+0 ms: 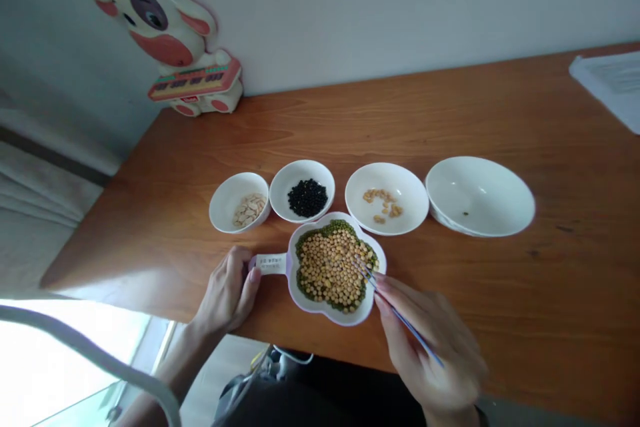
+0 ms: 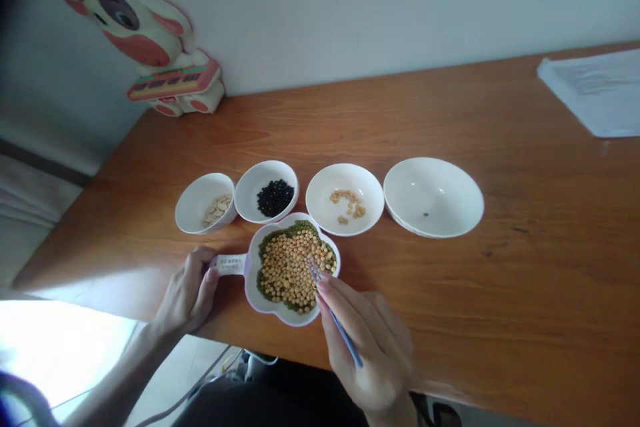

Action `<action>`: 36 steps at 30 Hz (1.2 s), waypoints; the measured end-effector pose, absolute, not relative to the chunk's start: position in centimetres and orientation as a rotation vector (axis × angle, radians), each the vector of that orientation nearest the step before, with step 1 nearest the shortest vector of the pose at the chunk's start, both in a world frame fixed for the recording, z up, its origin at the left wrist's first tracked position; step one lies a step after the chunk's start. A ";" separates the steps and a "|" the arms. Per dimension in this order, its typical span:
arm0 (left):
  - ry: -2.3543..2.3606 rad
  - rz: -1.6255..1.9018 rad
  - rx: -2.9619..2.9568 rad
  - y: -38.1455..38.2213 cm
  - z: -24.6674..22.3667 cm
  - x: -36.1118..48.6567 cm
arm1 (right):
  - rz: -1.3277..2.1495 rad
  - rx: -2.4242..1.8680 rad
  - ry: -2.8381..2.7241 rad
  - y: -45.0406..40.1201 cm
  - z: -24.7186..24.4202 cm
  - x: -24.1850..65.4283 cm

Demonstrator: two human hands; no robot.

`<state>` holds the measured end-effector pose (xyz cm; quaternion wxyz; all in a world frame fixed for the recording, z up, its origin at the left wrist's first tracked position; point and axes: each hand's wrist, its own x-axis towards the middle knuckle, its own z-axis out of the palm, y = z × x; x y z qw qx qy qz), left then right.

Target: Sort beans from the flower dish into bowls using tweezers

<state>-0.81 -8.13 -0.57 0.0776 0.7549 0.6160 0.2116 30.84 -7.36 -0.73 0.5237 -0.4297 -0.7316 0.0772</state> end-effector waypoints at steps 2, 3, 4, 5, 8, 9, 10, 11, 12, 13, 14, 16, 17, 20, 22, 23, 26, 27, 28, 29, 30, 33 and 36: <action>1.863 0.637 2.271 -8.0 -0.7 -0.7 | 0.238 -1.031 -1.759 -7.4 -0.8 30.8; 1.873 0.634 2.268 -8.0 -0.8 -0.7 | 0.254 -1.035 -1.766 -7.4 -0.8 30.8; 1.881 0.642 2.272 -8.1 -0.9 -0.7 | 0.261 -1.043 -1.772 -7.4 -0.9 30.9; 1.892 0.648 2.270 -8.1 -1.0 -0.7 | 0.262 -1.050 -1.780 -7.5 -1.0 30.9; 1.909 0.649 2.260 -8.1 -1.5 -0.7 | 0.263 -1.053 -1.809 -7.6 -1.1 31.0; 1.906 0.653 2.263 -8.1 -1.6 -0.6 | 0.262 -1.049 -1.816 -7.5 -1.1 30.9; 1.903 0.665 2.266 -8.1 -1.6 -0.6 | 0.262 -1.045 -1.824 -7.5 -1.1 30.9; 1.894 0.672 2.273 -8.1 -1.7 -0.6 | 0.258 -1.043 -1.829 -7.4 -1.0 30.7; 1.895 0.703 2.282 -8.1 -1.7 -0.5 | 0.249 -1.035 -1.837 -7.4 -1.0 30.6; 1.889 0.699 2.283 -8.1 -1.7 -0.4 | 0.243 -1.035 -1.844 -7.3 -1.1 30.4; 1.871 0.707 2.285 -8.0 -1.6 -0.3 | 0.231 -1.019 -1.854 -7.3 -1.1 30.3; 1.859 0.709 2.263 -7.9 -1.4 -0.1 | 0.201 -0.996 -1.885 -7.2 -1.2 30.1; 1.848 0.705 2.262 -7.9 -1.3 0.0 | 0.184 -0.982 -1.904 -7.2 -1.3 30.0; 1.819 0.722 2.279 -7.5 -0.9 0.2 | 0.154 -0.987 -1.911 -7.3 -1.7 30.0; 1.776 0.695 2.272 -7.3 -0.6 0.2 | 0.158 -1.030 -1.880 -7.3 -1.9 30.2; 1.760 0.691 2.266 -7.2 -0.6 0.2 | 0.159 -1.054 -1.851 -7.3 -2.0 30.3; 1.709 0.687 2.259 -7.1 -0.5 0.0 | 0.183 -1.141 -1.787 -7.3 -2.1 30.3; 1.696 0.690 2.268 -7.0 -0.5 -0.1 | 0.186 -1.162 -1.776 -7.3 -2.1 30.3; 1.683 0.691 2.279 -7.0 -0.5 -0.1 | 0.185 -1.177 -1.771 -7.3 -2.1 30.3; 1.670 0.703 2.290 -6.9 -0.5 -0.2 | 0.179 -1.184 -1.774 -7.2 -2.0 30.2; 1.650 0.704 2.301 -6.9 -0.5 -0.2 | 0.172 -1.186 -1.783 -7.2 -2.0 30.2; 1.620 0.723 2.289 -6.8 -0.6 -0.3 | 0.167 -1.193 -1.817 -7.1 -2.1 30.0; 1.604 0.739 2.304 -6.7 -0.7 -0.4 | 0.147 -1.224 -1.804 -7.1 -2.4 30.1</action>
